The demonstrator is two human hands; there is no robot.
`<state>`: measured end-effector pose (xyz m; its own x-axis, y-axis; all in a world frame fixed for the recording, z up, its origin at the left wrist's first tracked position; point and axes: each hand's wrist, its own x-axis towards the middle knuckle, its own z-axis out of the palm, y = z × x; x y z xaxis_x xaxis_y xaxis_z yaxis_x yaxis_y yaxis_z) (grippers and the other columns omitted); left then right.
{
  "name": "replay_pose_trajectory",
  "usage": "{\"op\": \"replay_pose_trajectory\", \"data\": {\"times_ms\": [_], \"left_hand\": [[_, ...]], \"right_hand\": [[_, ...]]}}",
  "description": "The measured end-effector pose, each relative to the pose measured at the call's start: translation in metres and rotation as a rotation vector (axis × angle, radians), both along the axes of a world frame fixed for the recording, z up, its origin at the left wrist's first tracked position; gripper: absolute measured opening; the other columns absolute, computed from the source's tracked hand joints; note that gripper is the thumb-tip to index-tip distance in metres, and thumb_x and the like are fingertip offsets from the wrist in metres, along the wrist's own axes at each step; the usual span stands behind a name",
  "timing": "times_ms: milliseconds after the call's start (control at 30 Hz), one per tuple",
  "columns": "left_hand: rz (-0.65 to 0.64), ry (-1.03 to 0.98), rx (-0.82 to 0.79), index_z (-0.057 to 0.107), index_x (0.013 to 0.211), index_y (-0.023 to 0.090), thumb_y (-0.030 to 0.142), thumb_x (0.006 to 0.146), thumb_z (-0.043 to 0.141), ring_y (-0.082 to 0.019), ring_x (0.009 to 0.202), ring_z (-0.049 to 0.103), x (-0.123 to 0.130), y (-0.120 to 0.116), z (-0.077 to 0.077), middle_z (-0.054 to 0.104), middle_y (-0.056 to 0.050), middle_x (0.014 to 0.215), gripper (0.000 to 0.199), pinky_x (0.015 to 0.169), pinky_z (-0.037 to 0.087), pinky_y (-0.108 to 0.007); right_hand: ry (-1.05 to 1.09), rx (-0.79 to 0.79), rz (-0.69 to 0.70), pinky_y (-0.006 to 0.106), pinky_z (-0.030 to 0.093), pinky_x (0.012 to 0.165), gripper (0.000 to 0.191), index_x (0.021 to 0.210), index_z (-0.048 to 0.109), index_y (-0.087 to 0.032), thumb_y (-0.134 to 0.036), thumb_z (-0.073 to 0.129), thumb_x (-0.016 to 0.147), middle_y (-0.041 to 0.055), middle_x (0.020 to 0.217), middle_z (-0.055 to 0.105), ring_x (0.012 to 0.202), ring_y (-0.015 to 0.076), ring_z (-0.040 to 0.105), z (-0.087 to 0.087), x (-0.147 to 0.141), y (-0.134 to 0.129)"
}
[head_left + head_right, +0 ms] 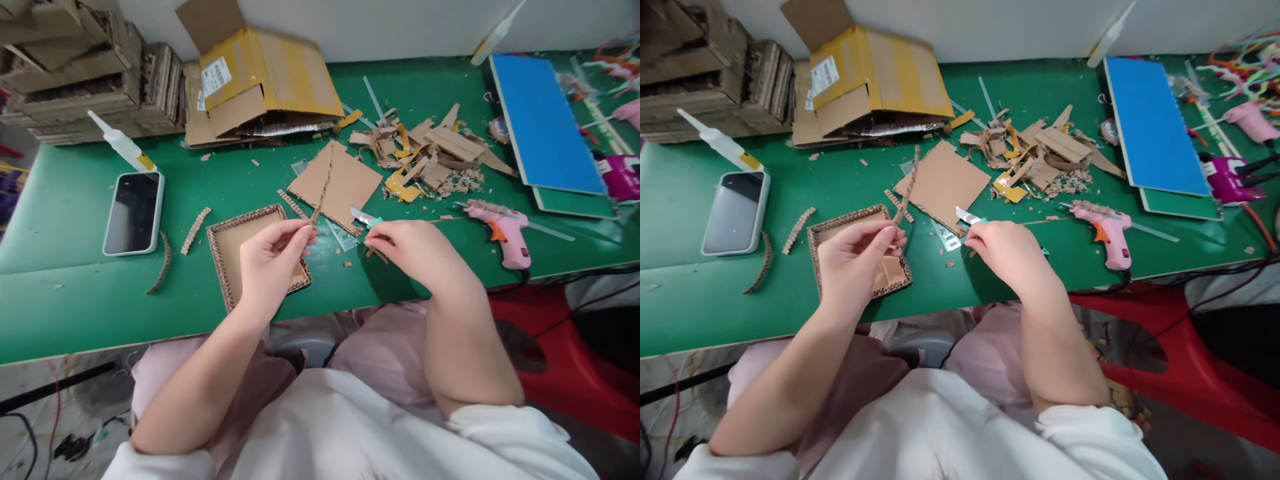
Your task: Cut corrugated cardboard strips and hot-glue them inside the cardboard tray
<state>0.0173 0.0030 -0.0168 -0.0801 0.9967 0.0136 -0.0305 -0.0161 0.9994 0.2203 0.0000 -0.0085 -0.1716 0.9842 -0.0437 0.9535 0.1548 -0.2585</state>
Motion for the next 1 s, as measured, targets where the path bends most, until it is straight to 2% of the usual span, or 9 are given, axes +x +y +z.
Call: {"op": "replay_pose_trajectory", "data": {"times_ms": [133,233,333,467,733,900,1000], "left_hand": [[-0.055,0.044,-0.018,0.072,0.08,0.019,0.03,0.073,0.067,-0.013,0.066,0.068,0.005,-0.005,-0.005,0.071,-0.001,0.068,0.014,0.061,0.057,-0.021],[-0.071,0.109,0.021,0.073,0.083,0.021,0.029,0.074,0.066,-0.013,0.068,0.068,0.007,-0.008,-0.005,0.072,0.001,0.072,0.013,0.065,0.057,-0.02],[-0.076,0.154,0.054,0.073,0.085,0.023,0.027,0.074,0.066,-0.012,0.067,0.068,0.006,-0.011,-0.003,0.073,0.002,0.076,0.013,0.065,0.056,-0.019],[-0.064,0.169,0.075,0.072,0.085,0.023,0.027,0.075,0.065,-0.012,0.069,0.069,0.006,-0.013,-0.002,0.073,0.001,0.077,0.013,0.067,0.056,-0.02],[-0.051,0.145,0.087,0.072,0.083,0.021,0.031,0.075,0.065,-0.014,0.071,0.069,0.007,-0.014,-0.005,0.073,0.0,0.076,0.014,0.071,0.057,-0.023],[-0.067,0.139,0.096,0.072,0.08,0.02,0.029,0.075,0.065,-0.012,0.068,0.068,0.007,-0.013,-0.005,0.072,0.0,0.073,0.012,0.067,0.057,-0.021],[-0.079,0.095,0.075,0.071,0.079,0.02,0.028,0.074,0.066,-0.012,0.065,0.068,0.007,-0.012,-0.003,0.072,0.001,0.071,0.011,0.065,0.057,-0.02]], "right_hand": [[0.315,0.475,0.104,0.025,0.048,0.064,0.015,0.089,0.066,-0.022,-0.032,0.056,0.084,0.003,0.086,0.069,0.07,0.0126,0.062,-0.001,-0.021,-0.008],[0.427,0.628,0.242,0.025,0.052,0.072,0.023,0.099,0.065,-0.02,-0.033,0.061,0.08,0.0056,0.091,0.069,0.076,0.0137,0.064,-0.004,-0.039,-0.01],[0.447,0.726,0.253,0.026,0.052,0.077,0.019,0.098,0.065,-0.019,-0.025,0.06,0.081,0.0055,0.089,0.07,0.08,0.0142,0.066,-0.009,-0.049,-0.009],[0.459,0.72,0.168,0.026,0.054,0.076,0.014,0.093,0.066,-0.023,-0.021,0.056,0.083,0.002,0.088,0.071,0.08,0.0134,0.066,-0.012,-0.051,-0.01],[0.481,0.67,0.13,0.025,0.053,0.069,0.011,0.081,0.065,-0.021,-0.019,0.054,0.084,0.0013,0.078,0.071,0.071,0.0118,0.065,-0.008,-0.055,-0.012],[0.577,0.624,0.111,0.019,0.051,0.062,0.009,0.077,0.063,-0.019,-0.016,0.055,0.081,-0.0003,0.073,0.069,0.067,0.0085,0.063,-0.005,-0.057,-0.012],[0.711,0.539,0.06,0.017,0.05,0.058,0.008,0.076,0.062,-0.018,-0.015,0.056,0.079,-0.002,0.071,0.067,0.064,0.007,0.061,-0.005,-0.058,-0.013]]}}
